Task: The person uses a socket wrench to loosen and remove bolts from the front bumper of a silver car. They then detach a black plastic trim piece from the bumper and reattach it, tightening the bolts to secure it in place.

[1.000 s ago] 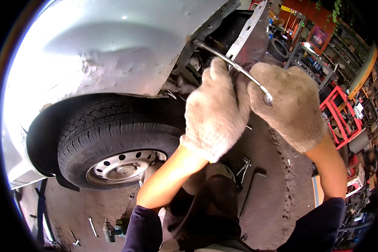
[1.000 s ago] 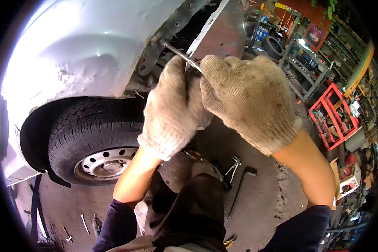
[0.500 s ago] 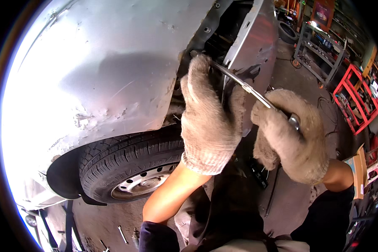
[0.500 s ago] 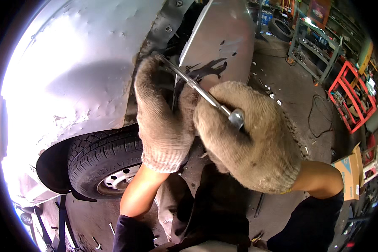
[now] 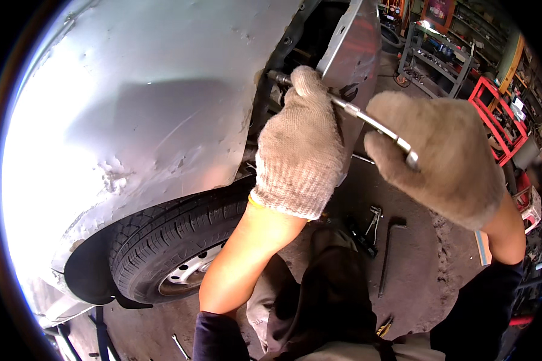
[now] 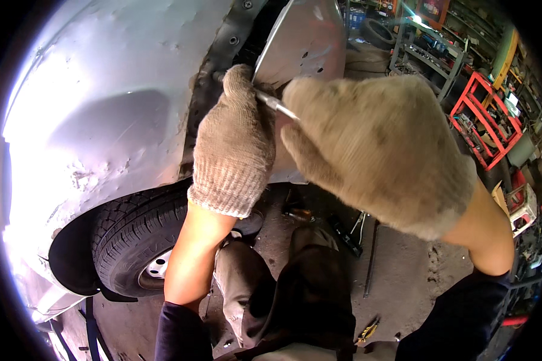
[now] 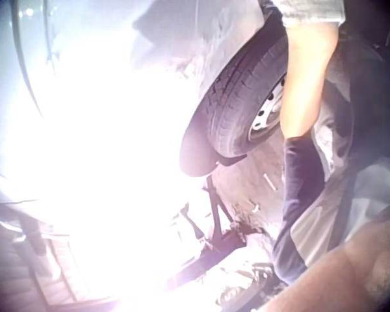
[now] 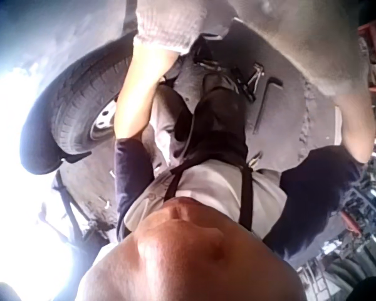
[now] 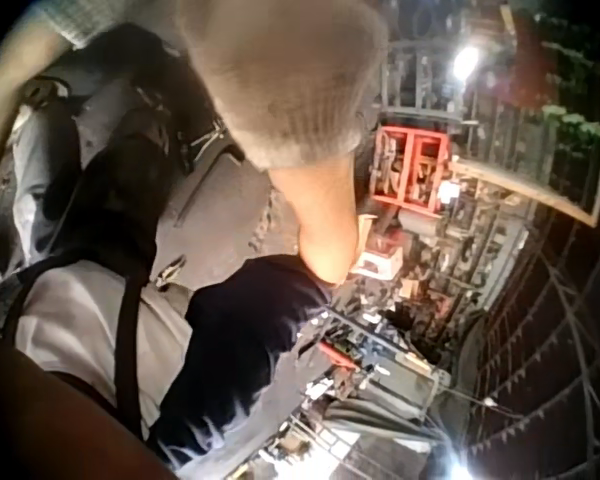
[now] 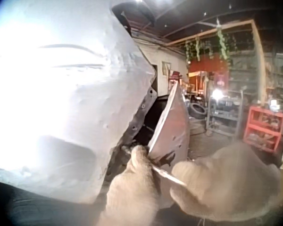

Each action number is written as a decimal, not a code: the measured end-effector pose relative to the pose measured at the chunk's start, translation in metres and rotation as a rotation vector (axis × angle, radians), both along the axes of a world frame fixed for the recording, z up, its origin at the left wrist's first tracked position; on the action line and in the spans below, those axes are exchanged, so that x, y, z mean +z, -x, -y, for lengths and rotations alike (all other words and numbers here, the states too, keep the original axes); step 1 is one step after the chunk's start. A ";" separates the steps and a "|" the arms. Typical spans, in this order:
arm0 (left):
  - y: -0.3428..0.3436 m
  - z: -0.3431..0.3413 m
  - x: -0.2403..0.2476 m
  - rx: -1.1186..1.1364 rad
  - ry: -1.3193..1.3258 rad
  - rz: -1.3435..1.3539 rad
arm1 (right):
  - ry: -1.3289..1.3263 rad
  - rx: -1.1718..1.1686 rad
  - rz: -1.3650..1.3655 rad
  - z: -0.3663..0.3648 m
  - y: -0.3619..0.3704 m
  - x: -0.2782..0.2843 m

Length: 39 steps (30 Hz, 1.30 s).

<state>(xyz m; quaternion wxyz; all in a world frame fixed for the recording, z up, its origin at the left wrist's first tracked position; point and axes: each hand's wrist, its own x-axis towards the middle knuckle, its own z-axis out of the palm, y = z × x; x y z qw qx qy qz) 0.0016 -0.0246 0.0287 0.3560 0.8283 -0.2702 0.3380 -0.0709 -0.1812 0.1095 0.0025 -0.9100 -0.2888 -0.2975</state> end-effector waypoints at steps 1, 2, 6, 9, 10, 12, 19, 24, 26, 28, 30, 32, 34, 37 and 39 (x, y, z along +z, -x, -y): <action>-0.003 0.001 0.001 -0.005 0.016 0.036 | 0.105 0.004 0.040 0.002 0.001 -0.001; -0.004 0.001 0.003 -0.013 0.022 0.035 | 0.188 0.036 0.073 0.004 0.001 -0.001; -0.008 0.000 0.007 -0.043 0.034 0.050 | 0.252 0.007 0.093 0.009 0.000 -0.003; -0.009 0.000 0.009 -0.047 0.015 0.001 | -0.228 0.102 -0.172 0.006 -0.002 -0.006; -0.009 0.001 0.010 -0.060 0.019 -0.004 | -0.451 0.075 -0.332 0.004 -0.003 -0.009; -0.010 0.001 0.012 -0.068 0.001 0.007 | -0.760 -0.016 -0.600 0.001 0.004 -0.009; -0.014 -0.011 0.021 -0.162 0.017 -0.212 | -1.063 -0.092 -0.918 -0.008 0.019 0.000; -0.015 -0.009 0.015 -0.126 0.049 -0.166 | -0.570 0.123 -0.379 0.000 -0.003 -0.014; -0.015 -0.007 0.014 -0.126 0.096 -0.165 | -0.455 0.076 -0.314 0.001 -0.003 -0.015; -0.017 -0.007 0.016 -0.142 0.088 -0.158 | -0.443 -0.004 -0.348 -0.004 0.004 -0.009; -0.018 -0.009 0.019 -0.127 0.056 -0.224 | -0.944 -0.151 -0.738 -0.013 0.016 -0.001; -0.019 -0.010 0.022 -0.093 0.015 -0.289 | -1.187 -0.295 -0.944 -0.018 0.023 0.007; -0.019 -0.011 0.024 -0.066 -0.011 -0.274 | -0.991 -0.232 -0.838 -0.018 0.021 0.008; -0.019 -0.010 0.023 -0.057 -0.024 -0.234 | -0.587 -0.044 -0.453 -0.008 0.007 -0.005; -0.020 -0.010 0.021 -0.093 -0.010 -0.207 | -0.481 -0.015 -0.353 0.000 0.000 -0.016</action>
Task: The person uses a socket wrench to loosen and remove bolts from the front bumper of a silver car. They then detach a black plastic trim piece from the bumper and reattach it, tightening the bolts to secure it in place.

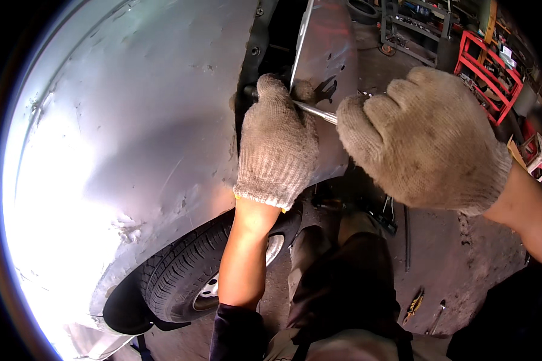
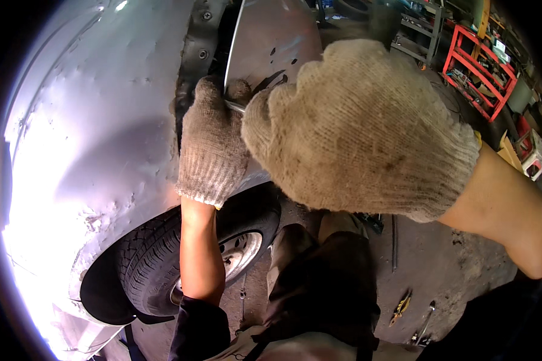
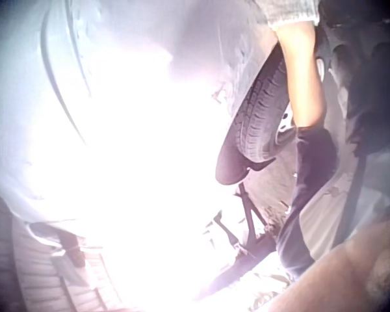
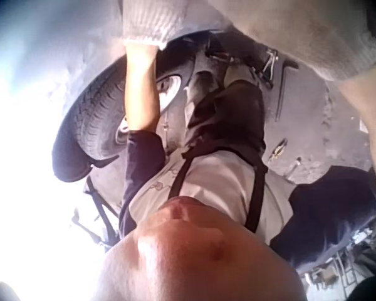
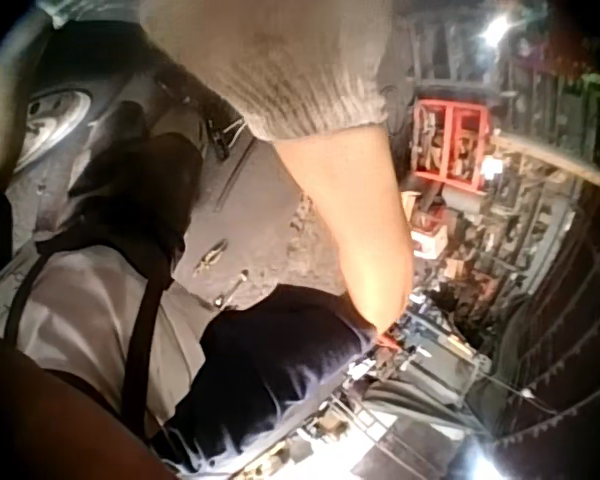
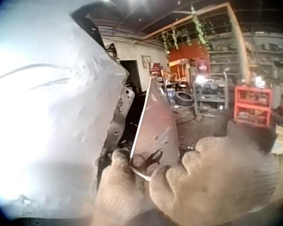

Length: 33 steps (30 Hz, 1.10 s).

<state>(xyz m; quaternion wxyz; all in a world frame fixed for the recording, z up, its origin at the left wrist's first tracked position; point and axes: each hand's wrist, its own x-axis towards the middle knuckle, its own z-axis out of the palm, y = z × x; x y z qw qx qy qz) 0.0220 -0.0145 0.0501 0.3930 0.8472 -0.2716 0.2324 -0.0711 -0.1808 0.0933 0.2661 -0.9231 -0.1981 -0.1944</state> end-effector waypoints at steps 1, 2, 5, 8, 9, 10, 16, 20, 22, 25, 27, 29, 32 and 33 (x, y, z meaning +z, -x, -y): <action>0.000 -0.001 -0.001 -0.015 0.013 0.011 | 0.055 0.013 0.050 0.001 -0.001 -0.002; -0.001 -0.001 -0.002 -0.025 0.030 0.020 | 0.114 0.031 0.099 0.000 -0.001 -0.003; -0.003 -0.001 -0.003 -0.029 0.032 0.016 | -0.102 -0.031 -0.114 -0.009 0.008 0.006; -0.003 -0.001 -0.001 0.000 0.011 -0.035 | -0.537 -0.163 -0.491 -0.019 0.021 0.017; -0.003 -0.001 -0.001 0.012 0.005 -0.036 | -0.687 -0.119 -0.595 -0.022 0.023 0.020; -0.002 -0.002 0.000 0.000 0.009 -0.047 | -0.294 -0.124 -0.287 -0.019 0.018 0.021; -0.002 -0.003 -0.004 -0.019 0.040 0.024 | -0.076 -0.063 -0.049 -0.011 0.007 0.015; -0.007 -0.003 -0.006 0.010 0.001 -0.003 | -0.382 -0.111 -0.307 -0.015 0.014 0.015; -0.008 -0.005 -0.006 0.000 0.006 0.033 | -0.176 -0.055 -0.136 -0.014 0.012 0.016; -0.010 -0.005 -0.006 -0.038 0.025 0.048 | 0.125 0.020 0.126 -0.010 0.002 0.018; -0.011 -0.005 -0.007 0.000 0.030 0.007 | 0.532 0.025 0.381 -0.009 -0.001 0.021; -0.011 -0.004 -0.008 -0.001 0.046 -0.023 | 1.123 -0.011 0.709 -0.009 0.001 0.027; -0.009 -0.004 -0.009 -0.075 0.123 -0.004 | 1.359 -0.037 0.612 -0.013 0.009 0.031; -0.008 -0.003 -0.009 -0.072 0.130 0.010 | 1.362 -0.022 0.581 -0.014 0.009 0.032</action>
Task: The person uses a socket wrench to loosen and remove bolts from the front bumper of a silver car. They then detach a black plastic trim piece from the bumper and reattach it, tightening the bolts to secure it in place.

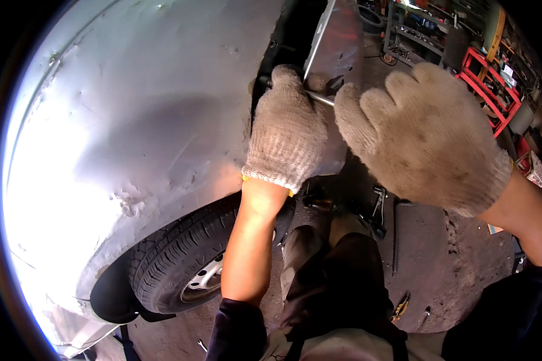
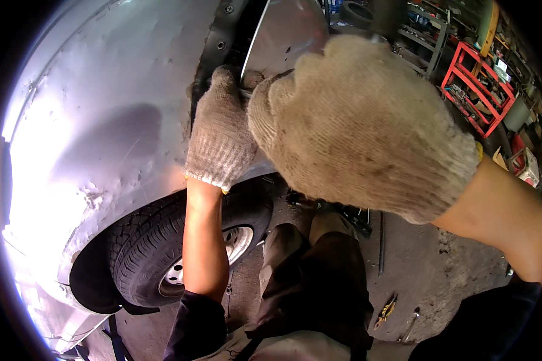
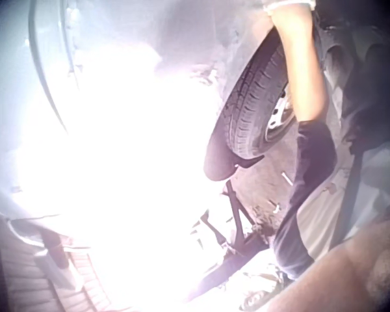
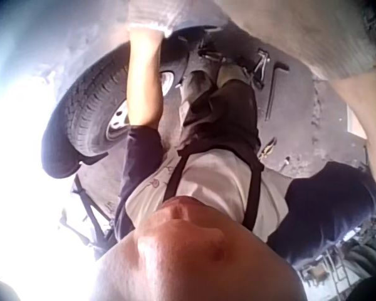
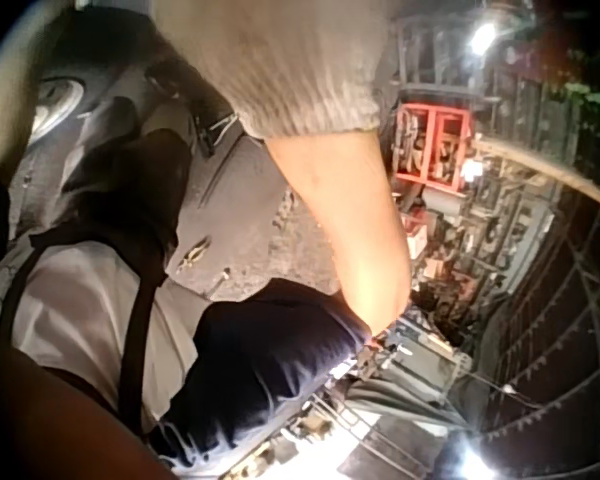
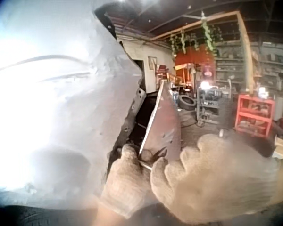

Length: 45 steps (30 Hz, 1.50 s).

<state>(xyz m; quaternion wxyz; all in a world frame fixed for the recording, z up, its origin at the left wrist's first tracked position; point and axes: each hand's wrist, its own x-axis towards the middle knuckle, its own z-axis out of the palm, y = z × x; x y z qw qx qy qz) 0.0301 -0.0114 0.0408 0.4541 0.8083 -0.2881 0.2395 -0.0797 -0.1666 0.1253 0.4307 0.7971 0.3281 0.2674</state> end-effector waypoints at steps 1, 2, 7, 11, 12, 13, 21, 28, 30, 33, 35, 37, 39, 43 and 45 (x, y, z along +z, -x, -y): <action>0.002 0.000 0.000 0.002 0.008 0.014 | -0.089 -0.013 -0.030 -0.001 0.000 0.000; 0.004 0.000 0.000 0.007 0.010 0.036 | -0.188 0.024 -0.050 0.000 -0.001 -0.001; 0.009 0.007 0.007 0.068 -0.019 -0.074 | -0.879 0.201 -0.388 0.010 -0.018 -0.007; 0.012 0.008 0.010 0.034 0.042 0.005 | -1.378 0.036 -0.661 0.008 -0.008 -0.015; 0.013 0.006 0.009 -0.021 0.067 -0.062 | -1.523 -0.026 -0.734 0.004 -0.005 -0.018; 0.013 0.001 0.010 -0.074 0.089 -0.130 | -1.687 -0.094 -0.816 0.001 -0.001 -0.021; 0.007 0.007 0.005 -0.007 0.082 -0.173 | -1.875 -0.147 -0.936 -0.005 0.002 -0.030; 0.017 0.008 0.002 -0.047 0.249 -0.063 | -0.489 0.182 -0.125 0.004 -0.007 -0.030; 0.015 -0.001 0.004 -0.135 0.289 -0.192 | -0.273 0.193 -0.053 0.009 -0.007 -0.030; 0.010 0.007 -0.001 -0.121 0.311 -0.081 | -0.507 0.189 -0.140 0.011 -0.010 -0.034; 0.007 0.010 -0.005 -0.095 0.281 -0.024 | -0.807 0.183 -0.264 0.009 -0.014 -0.040; 0.003 0.012 -0.007 -0.094 0.247 -0.027 | -1.179 0.160 -0.427 0.007 -0.016 -0.046; 0.002 0.012 -0.008 -0.092 0.214 -0.083 | -1.528 0.122 -0.604 0.005 -0.012 -0.048; 0.003 0.012 -0.006 -0.064 0.174 -0.042 | -2.004 0.031 -0.942 0.005 0.000 -0.044; 0.004 0.012 -0.005 -0.012 0.125 0.022 | -2.128 -0.004 -1.103 0.003 0.003 -0.039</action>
